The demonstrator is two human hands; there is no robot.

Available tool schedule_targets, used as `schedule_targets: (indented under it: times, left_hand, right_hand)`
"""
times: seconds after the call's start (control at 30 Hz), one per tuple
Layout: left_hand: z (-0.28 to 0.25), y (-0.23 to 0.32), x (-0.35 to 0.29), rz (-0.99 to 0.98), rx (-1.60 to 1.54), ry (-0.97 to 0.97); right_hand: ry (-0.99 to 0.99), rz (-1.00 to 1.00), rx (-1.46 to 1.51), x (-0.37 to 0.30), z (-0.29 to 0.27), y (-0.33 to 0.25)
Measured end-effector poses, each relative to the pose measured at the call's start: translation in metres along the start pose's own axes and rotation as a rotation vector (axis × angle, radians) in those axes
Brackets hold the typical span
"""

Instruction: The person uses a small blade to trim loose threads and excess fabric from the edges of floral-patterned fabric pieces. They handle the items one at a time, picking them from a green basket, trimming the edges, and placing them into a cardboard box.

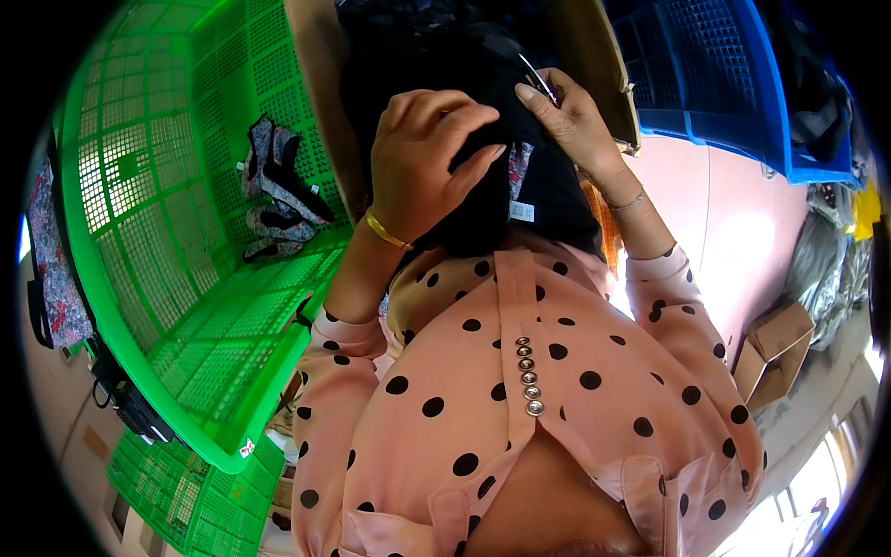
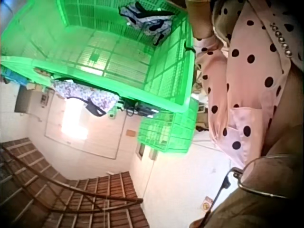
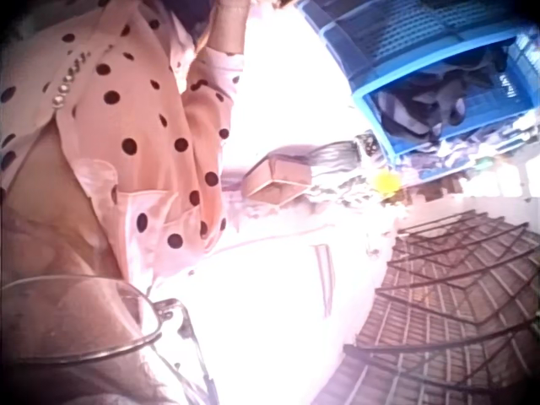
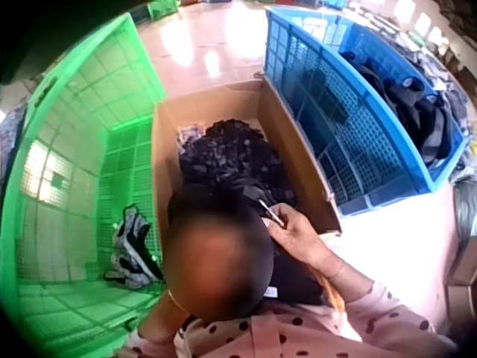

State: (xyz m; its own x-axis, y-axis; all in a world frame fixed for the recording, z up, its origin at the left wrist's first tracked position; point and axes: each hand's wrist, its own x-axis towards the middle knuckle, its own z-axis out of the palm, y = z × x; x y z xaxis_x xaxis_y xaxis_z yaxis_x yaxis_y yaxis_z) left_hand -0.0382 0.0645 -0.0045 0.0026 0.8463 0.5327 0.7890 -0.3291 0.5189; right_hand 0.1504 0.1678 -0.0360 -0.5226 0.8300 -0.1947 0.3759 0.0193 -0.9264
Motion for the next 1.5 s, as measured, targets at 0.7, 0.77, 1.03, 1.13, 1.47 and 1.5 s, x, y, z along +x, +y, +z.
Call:
schedule_targets:
  times: [0.7, 0.77, 1.03, 1.13, 1.47, 1.5]
  left_hand:
    - [0.006, 0.005, 0.023, 0.026, -0.103, -0.259]
    - [0.004, 0.008, 0.025, 0.025, -0.102, -0.266]
    - [-0.003, -0.008, 0.015, -0.467, -0.588, -0.038]
    - [-0.005, -0.025, 0.007, -0.442, -0.539, 0.209]
    - [-0.023, 0.001, -0.011, -0.601, -0.263, -0.265]
    - [-0.027, -0.001, -0.009, -0.602, -0.278, -0.239]
  right_hand:
    - [0.053, -0.44, -0.796, -0.056, -0.037, -0.023]
    - [0.029, -0.457, -0.858, -0.054, -0.034, -0.019]
    - [0.092, -0.239, -0.304, -0.048, -0.026, -0.007]
    - [0.079, -0.068, 0.224, -0.041, -0.023, -0.02]
    - [0.017, 0.048, 0.293, -0.017, -0.004, -0.02]
    - [0.029, 0.05, 0.32, -0.021, -0.004, -0.022]
